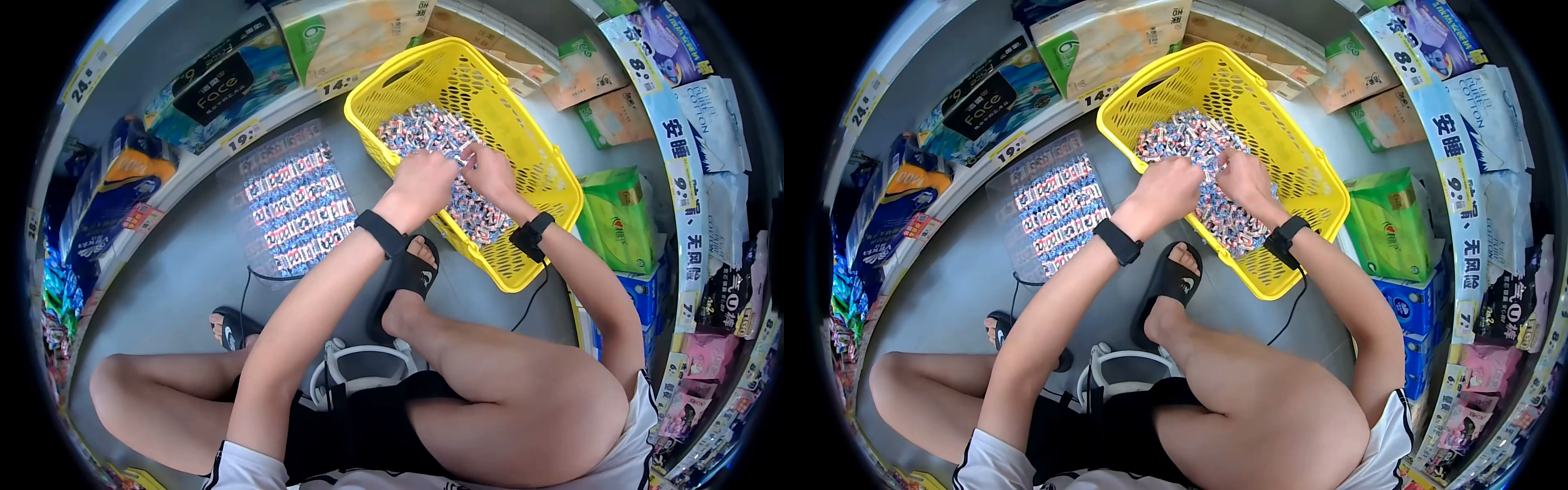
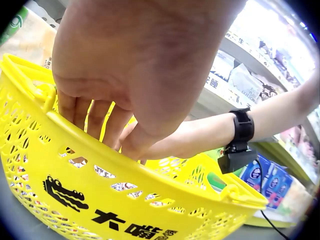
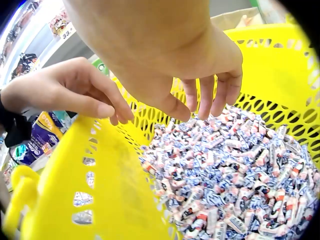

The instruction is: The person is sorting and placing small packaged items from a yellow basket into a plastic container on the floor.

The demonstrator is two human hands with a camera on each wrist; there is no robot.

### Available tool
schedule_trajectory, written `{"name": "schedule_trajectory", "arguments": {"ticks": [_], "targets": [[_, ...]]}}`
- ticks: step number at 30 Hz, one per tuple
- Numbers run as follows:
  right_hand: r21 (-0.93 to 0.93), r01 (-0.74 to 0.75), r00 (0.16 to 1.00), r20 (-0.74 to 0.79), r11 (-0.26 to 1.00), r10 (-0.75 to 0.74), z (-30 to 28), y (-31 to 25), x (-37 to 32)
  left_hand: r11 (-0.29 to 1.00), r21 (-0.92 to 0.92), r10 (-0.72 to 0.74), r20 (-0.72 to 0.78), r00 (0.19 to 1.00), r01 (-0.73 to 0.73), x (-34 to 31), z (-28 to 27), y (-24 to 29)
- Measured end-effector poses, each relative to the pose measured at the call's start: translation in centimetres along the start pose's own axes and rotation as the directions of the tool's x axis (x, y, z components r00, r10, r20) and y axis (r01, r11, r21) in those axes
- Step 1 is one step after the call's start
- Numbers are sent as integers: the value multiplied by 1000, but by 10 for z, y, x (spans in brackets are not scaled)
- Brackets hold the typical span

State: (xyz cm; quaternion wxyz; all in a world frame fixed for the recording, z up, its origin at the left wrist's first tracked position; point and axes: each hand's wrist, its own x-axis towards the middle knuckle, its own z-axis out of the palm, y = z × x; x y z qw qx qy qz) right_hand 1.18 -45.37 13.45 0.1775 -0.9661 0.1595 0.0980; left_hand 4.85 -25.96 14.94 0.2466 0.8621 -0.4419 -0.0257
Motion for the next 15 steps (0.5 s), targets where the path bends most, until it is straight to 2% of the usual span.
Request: {"name": "schedule_trajectory", "arguments": {"ticks": [2, 5, 6, 8, 9, 10, 13, 14, 15], "targets": [[-18, -38, 999, 26, 999, 38, 18, 18, 8, 1000, -6, -15, 55, 998, 15, 12, 7, 2], [-55, -85, 994, 66, 995, 89, 31, 35, 15, 998, 17, -59, 229, 972, 57, 27, 14, 7], [-69, -95, 992, 78, 993, 101, 33, 37, 17, 998, 14, -56, 234, 971, 54, 32, 17, 7], [-53, -107, 989, 97, 993, 112, 38, 42, 22, 1000, 2, -6, 460, 888, 5, 43, 23, 3], [-64, -97, 990, 92, 993, 102, 39, 43, 22, 999, 38, -34, 533, 845, 16, 50, 21, 6], [-73, -84, 992, 88, 994, 90, 41, 42, 24, 999, 42, -36, 539, 842, 16, 56, 20, 7], [-66, -89, 993, 66, 994, 93, 48, 42, 23, 993, 110, -45, 650, 759, -36, 71, 16, 9], [-65, -91, 993, 72, 994, 96, 49, 42, 22, 994, 108, -36, 603, 797, -37, 75, 25, 7], [-34, 18, 997, 76, 999, -15, 50, 44, 23, 994, 102, -27, 585, 811, -40, 81, 33, 5]]}}
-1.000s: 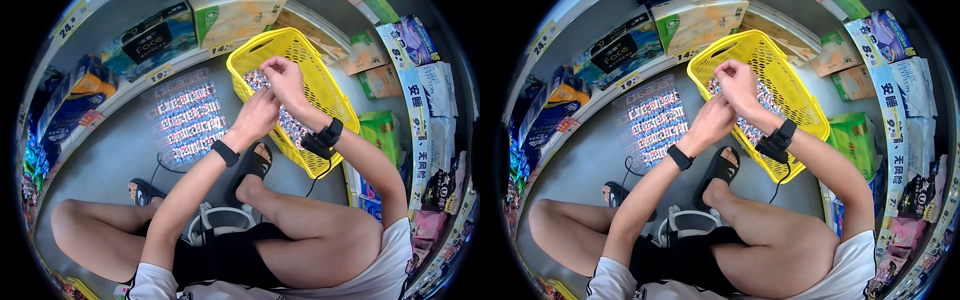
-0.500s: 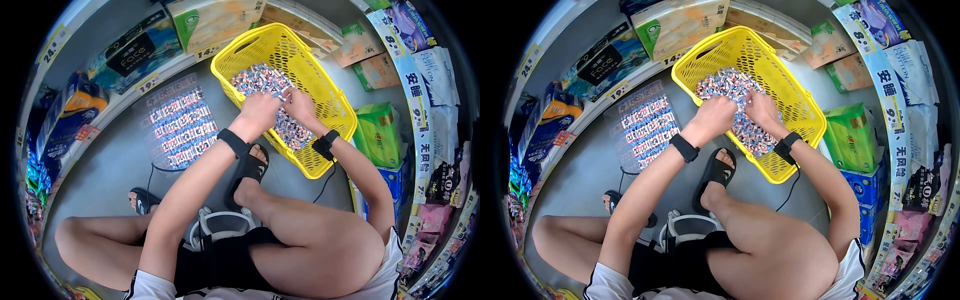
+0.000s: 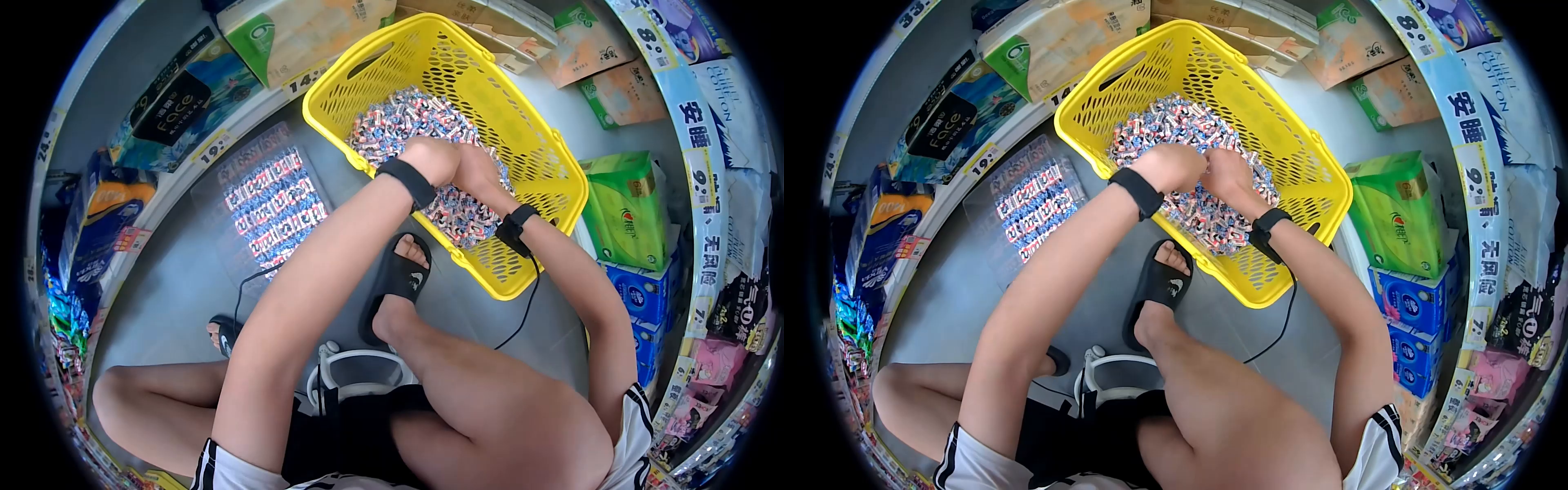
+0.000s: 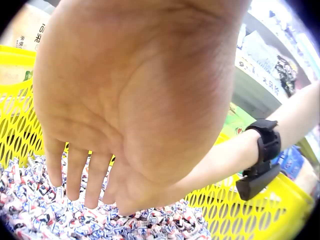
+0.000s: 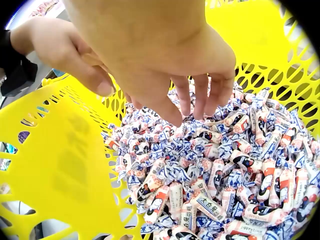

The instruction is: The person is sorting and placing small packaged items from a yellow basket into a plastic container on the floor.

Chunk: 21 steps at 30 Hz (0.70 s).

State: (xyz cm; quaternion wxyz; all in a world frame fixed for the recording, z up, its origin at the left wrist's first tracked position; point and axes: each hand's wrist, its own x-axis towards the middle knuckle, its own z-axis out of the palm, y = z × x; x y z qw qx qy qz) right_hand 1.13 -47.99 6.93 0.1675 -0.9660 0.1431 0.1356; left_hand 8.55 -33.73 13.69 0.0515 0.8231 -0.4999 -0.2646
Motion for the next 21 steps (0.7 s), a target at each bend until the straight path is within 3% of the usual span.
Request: {"name": "schedule_trajectory", "arguments": {"ticks": [2, 5, 7, 9, 10, 16, 21], "targets": [[-17, 151, 988, -22, 988, -151, 20, 13, 11, 998, 58, -26, 29, 999, 25, 20, 7, -5], [90, 170, 983, -79, 981, -163, 32, 8, 8, 997, 62, -51, 102, 993, 45, 33, 5, -12], [133, 109, 994, -31, 985, -106, 36, 7, 5, 994, 75, -81, 93, 992, 74, 40, 11, -14], [51, 123, 983, -141, 991, -115, 42, 7, 6, 990, 91, -116, 80, 990, 108, 45, 14, -15], [97, 136, 974, -193, 986, -116, 46, 6, 8, 989, 104, -119, 92, 989, 109, 47, 15, -15], [200, 151, 967, -233, 968, -102, 66, 22, 21, 991, 84, -107, 44, 993, 103, 64, 31, -24], [316, 21, 990, -138, 949, 24, 59, 19, 21, 988, 129, -84, -1, 996, 83, 71, 37, -26]]}}
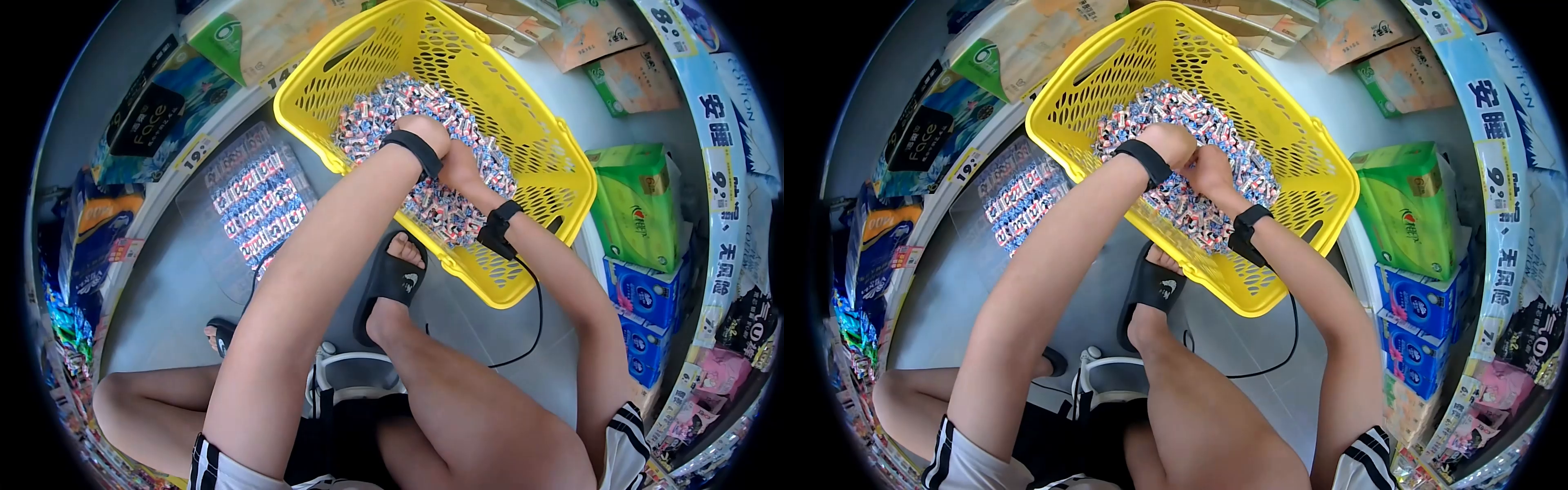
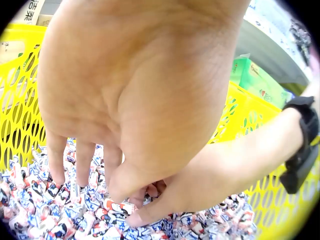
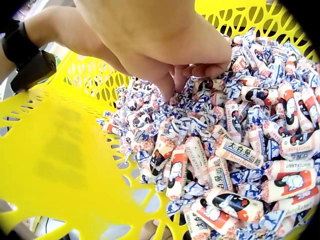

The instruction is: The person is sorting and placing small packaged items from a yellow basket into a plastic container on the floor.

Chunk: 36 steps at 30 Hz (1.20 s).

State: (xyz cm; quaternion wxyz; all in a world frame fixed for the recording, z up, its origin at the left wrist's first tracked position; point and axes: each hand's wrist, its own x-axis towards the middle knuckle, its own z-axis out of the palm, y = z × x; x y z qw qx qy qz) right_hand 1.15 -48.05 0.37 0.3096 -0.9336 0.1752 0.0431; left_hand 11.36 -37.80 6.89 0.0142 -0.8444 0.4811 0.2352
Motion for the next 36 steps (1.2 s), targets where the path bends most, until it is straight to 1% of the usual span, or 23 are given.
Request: {"name": "schedule_trajectory", "arguments": {"ticks": [2, 4, 6, 8, 9, 10, 12, 13, 16, 17, 18, 20, 21, 22, 23, 24, 26, 28, 29, 30, 32, 33, 36], "targets": [[0, -19, 1000, -4, 1000, 19, -1, -2, -3, 999, -40, -21, 150, 988, 28, 0, -5, 3], [-51, -110, 994, 13, 993, 111, -11, -14, -4, 998, -42, -30, 177, 984, 38, 1, -3, 4], [-40, -133, 991, 1, 990, 133, -21, -23, -7, 998, -41, -45, 195, 980, 54, -1, -5, 3], [-19, -164, 986, 36, 986, 165, -25, -26, -6, 995, -71, -53, 172, 984, 66, -7, -5, 3], [10, -210, 975, 72, 978, 209, -28, -28, -5, 994, -81, -63, 171, 983, 78, -11, -8, 3], [12, -203, 977, 73, 979, 202, -29, -28, -3, 993, -79, -70, 169, 983, 84, -13, -11, 3], [3, -170, 975, 146, 985, 168, -32, -26, 0, 995, -75, -56, 201, 978, 72, -14, -17, 3], [114, -205, 964, 194, 972, 181, -32, -24, 1, 993, -88, -56, 192, 980, 74, -15, -18, 2], [183, -161, 974, 189, 970, 126, -36, -21, 4, 987, -121, -79, 186, 979, 103, -16, -25, 3], [193, -133, 979, 176, 972, 99, -35, -18, 5, 990, -70, -102, 213, 972, 119, -16, -28, 6], [193, -127, 979, 180, 973, 93, -37, -18, 6, 989, -72, -109, 212, 971, 126, -21, -37, 8], [206, -23, 988, 151, 978, -8, -39, -21, 8, 992, -24, -110, 265, 958, 120, -32, -49, 8], [210, -15, 988, 155, 978, -18, -39, -23, 8, 990, 19, -138, 261, 955, 137, -35, -53, 10], [231, 40, 988, 136, 972, -73, -41, -26, 7, 989, 21, -146, 259, 955, 146, -44, -53, 6], [249, 99, 985, 113, 963, -130, -43, -29, 7, 997, 41, -75, 85, 994, 71, -54, -53, 1], [265, 156, 979, 90, 951, -185, -46, -33, 6, 997, 74, 6, -90, 996, 1, -67, -55, -2], [246, 208, 968, 88, 947, -235, -53, -45, 6, 998, 65, 10, -131, 991, -1, -90, -66, -8], [222, 279, 958, 1, 934, -286, -63, -66, -1, 991, -34, 111, -290, 951, -126, -111, -71, -18], [167, 274, 959, 27, 947, -282, -71, -76, -6, 988, -78, 100, -311, 945, -130, -121, -75, -20], [162, 291, 953, 33, 943, -300, -75, -86, -9, 990, -81, 84, -322, 943, -116, -128, -74, -24], [131, 342, 939, 5, 931, -345, -86, -106, -14, 986, -90, 91, -404, 910, -138, -143, -74, -30], [133, 345, 938, -19, 929, -345, -92, -124, -23, 990, -58, 90, -440, 893, -128, -151, -74, -33], [99, 385, 923, -25, 918, -384, -100, -156, -32, 986, -68, 96, -516, 851, -152, -182, -76, -42]]}}
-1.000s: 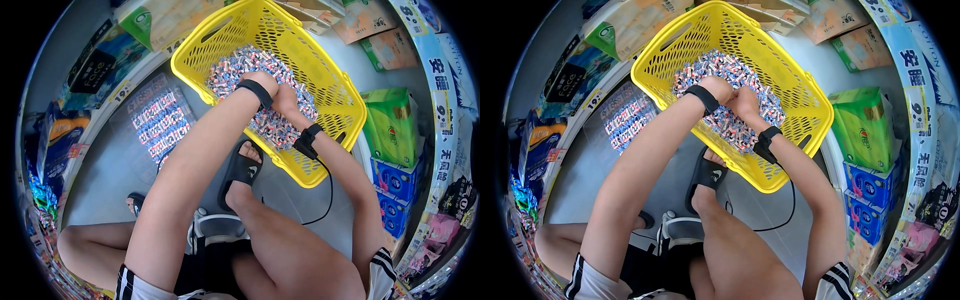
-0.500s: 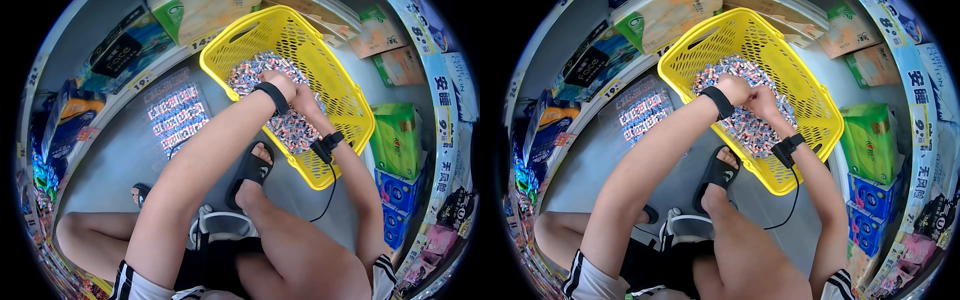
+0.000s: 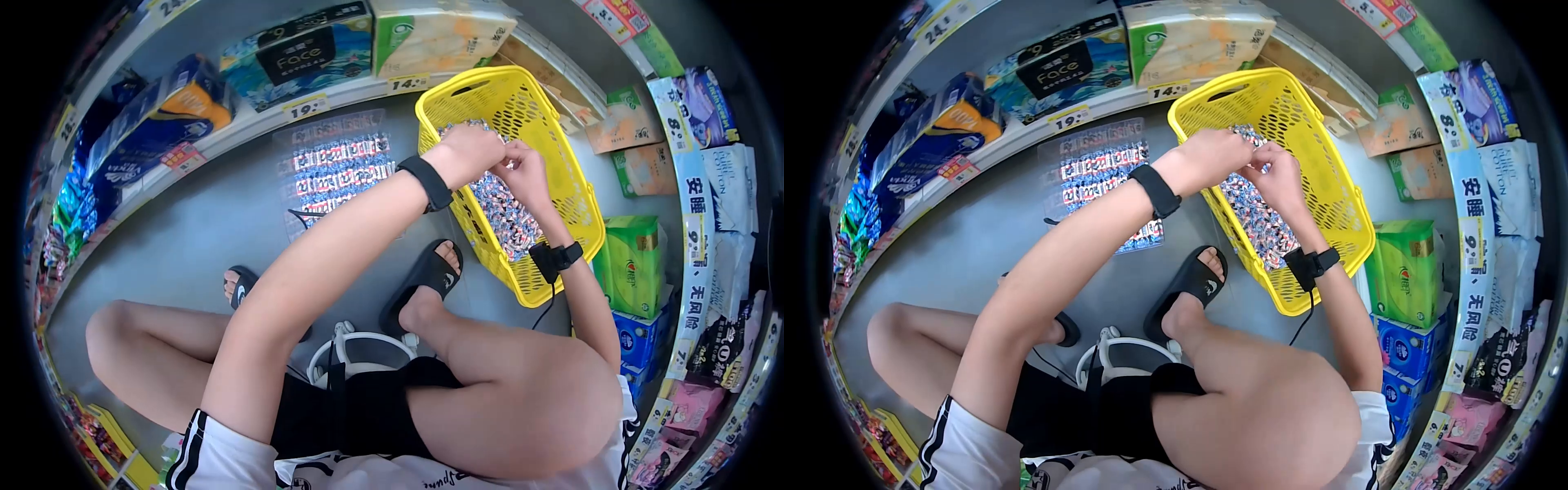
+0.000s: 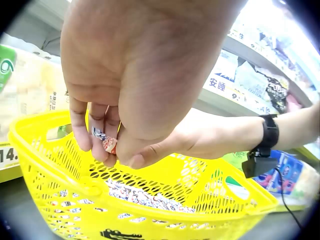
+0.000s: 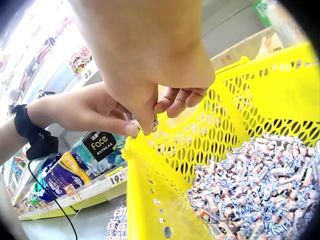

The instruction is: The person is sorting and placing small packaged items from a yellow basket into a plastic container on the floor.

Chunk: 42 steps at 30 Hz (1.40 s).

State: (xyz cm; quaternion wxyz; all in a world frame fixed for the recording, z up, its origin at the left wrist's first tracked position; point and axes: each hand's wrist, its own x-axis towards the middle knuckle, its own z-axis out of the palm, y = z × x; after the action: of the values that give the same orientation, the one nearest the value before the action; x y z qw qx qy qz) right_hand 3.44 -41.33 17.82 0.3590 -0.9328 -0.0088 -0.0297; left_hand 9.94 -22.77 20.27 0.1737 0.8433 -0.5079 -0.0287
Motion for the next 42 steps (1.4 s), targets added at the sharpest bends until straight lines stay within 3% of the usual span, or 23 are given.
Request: {"name": "schedule_trajectory", "arguments": {"ticks": [2, 6, 8, 10, 13, 18, 20, 22, 24, 26, 28, 31, 36, 38, 39, 42], "targets": [[-16, 22, 1000, 21, 1000, -22, 2, -21, 2, 1000, -16, 19, -79, 997, -21, -24, -13, -1], [-83, 118, 992, 47, 989, -115, 12, -73, -3, 980, -185, -98, -164, 982, 67, -76, -20, -7], [-104, 257, 964, 97, 961, -248, 23, -88, -1, 965, -229, -177, -205, 962, 129, -102, -23, -11], [-116, 278, 955, 143, 954, -261, 34, -104, 0, 952, -258, -212, -180, 961, 162, -126, -22, -18], [-178, 357, 925, 206, 917, -320, 52, -116, 10, 944, -282, -247, -258, 934, 171, -160, -13, -29], [-104, 380, 890, 313, 919, -332, 89, -134, 19, 910, -350, -333, -299, 894, 221, -207, 5, -54], [-39, 310, 886, 376, 950, -273, 104, -139, 22, 889, -399, -377, -358, 854, 225, -223, 12, -59], [-24, 329, 872, 392, 944, -294, 119, -143, 23, 858, -436, -435, -336, 835, 271, -236, 17, -60], [2, 146, 879, 458, 989, -131, 133, -147, 22, 821, -476, -491, -308, 815, 315, -244, 24, -60], [61, 97, 860, 498, 993, -114, 154, -132, 28, 719, -576, -605, -243, 758, 389, -249, 33, -61], [215, -77, 842, 537, 974, -52, 172, -127, 29, 720, -583, -618, -291, 730, 377, -254, 47, -63], [254, -171, 842, 539, 952, 7, 202, -113, 27, 621, -564, -755, -240, 611, 545, -257, 66, -56], [256, -300, 853, 504, 919, 138, 229, -103, 27, 587, -606, -787, -273, 553, 537, -254, 86, -46], [267, -349, 836, 522, 898, 170, 234, -103, 29, 453, -662, -859, -147, 490, 597, -252, 80, -40], [283, -394, 820, 537, 874, 197, 235, -104, 29, 448, -666, -861, -142, 488, 596, -252, 83, -41], [304, -435, 800, 562, 847, 209, 237, -110, 33, 446, -695, -877, -215, 430, 563, -252, 94, -47]]}}
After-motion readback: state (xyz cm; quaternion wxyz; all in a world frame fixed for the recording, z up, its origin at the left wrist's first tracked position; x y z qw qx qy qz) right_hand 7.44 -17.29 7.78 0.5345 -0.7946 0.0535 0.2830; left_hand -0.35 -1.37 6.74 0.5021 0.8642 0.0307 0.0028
